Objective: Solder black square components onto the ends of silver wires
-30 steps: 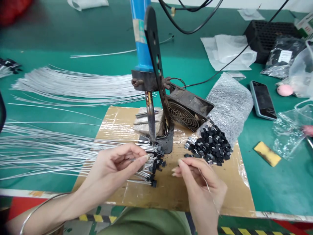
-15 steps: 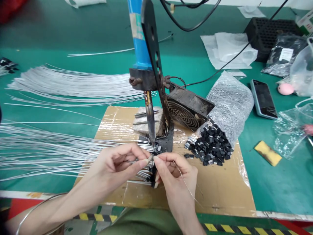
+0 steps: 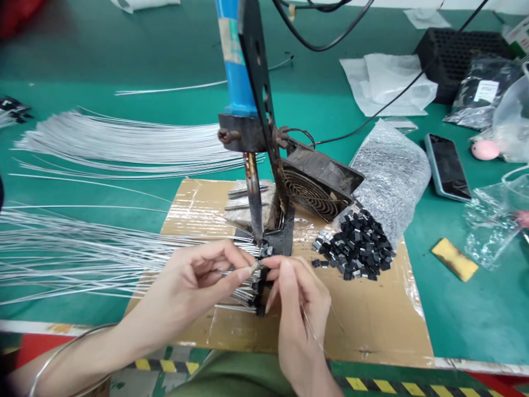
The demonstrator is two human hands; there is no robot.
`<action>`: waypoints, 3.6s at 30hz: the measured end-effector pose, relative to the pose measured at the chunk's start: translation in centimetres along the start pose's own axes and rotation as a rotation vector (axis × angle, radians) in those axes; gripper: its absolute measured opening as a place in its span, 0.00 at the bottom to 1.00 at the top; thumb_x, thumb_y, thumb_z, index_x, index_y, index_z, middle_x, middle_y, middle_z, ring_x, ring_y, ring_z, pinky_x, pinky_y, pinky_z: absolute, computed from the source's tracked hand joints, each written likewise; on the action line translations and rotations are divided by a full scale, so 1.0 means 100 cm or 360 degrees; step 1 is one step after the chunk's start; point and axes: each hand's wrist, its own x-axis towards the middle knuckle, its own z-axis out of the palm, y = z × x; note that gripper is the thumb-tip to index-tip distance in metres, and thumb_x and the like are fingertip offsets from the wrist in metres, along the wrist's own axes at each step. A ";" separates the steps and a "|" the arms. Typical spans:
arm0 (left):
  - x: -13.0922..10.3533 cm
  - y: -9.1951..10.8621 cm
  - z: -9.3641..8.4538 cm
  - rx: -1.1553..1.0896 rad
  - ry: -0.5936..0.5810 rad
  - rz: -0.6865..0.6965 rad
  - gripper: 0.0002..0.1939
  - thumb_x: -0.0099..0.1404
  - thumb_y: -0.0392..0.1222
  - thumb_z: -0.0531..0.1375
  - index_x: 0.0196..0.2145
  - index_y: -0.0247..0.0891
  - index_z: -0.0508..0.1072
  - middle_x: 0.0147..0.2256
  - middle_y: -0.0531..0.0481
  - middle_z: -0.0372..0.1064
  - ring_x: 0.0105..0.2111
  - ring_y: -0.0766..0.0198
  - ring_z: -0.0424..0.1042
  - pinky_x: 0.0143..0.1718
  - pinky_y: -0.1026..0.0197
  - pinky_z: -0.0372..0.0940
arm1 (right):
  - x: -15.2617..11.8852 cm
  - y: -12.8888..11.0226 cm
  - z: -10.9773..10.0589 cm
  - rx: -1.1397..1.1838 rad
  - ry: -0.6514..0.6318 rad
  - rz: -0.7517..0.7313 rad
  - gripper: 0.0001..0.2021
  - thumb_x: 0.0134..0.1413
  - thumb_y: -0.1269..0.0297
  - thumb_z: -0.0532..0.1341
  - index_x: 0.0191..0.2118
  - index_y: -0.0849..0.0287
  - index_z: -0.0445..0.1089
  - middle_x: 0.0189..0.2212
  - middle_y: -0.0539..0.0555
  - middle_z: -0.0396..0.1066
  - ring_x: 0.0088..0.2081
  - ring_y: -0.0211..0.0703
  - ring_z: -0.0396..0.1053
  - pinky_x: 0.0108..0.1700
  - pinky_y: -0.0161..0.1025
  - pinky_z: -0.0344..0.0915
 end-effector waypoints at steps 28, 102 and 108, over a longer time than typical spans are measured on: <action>0.015 0.015 -0.001 0.0124 0.0084 -0.0020 0.08 0.62 0.42 0.64 0.28 0.36 0.74 0.30 0.48 0.76 0.30 0.63 0.70 0.30 0.62 0.62 | -0.003 -0.009 -0.002 -0.0437 0.0021 -0.0489 0.06 0.66 0.71 0.60 0.36 0.54 0.66 0.49 0.57 0.74 0.54 0.46 0.73 0.52 0.42 0.69; 0.016 0.020 -0.001 0.0260 0.0248 0.0136 0.08 0.60 0.43 0.61 0.27 0.37 0.75 0.31 0.44 0.76 0.32 0.58 0.72 0.29 0.60 0.61 | 0.001 -0.013 0.008 -0.0493 0.0260 -0.0578 0.07 0.58 0.74 0.67 0.32 0.55 0.71 0.44 0.52 0.83 0.46 0.39 0.81 0.49 0.30 0.74; 0.016 0.020 -0.001 0.0256 0.0243 0.0125 0.08 0.60 0.43 0.61 0.27 0.36 0.75 0.31 0.44 0.77 0.32 0.58 0.72 0.28 0.61 0.60 | 0.002 -0.013 0.009 -0.0456 0.0250 -0.0590 0.07 0.57 0.74 0.67 0.33 0.55 0.72 0.44 0.52 0.83 0.46 0.38 0.81 0.50 0.30 0.74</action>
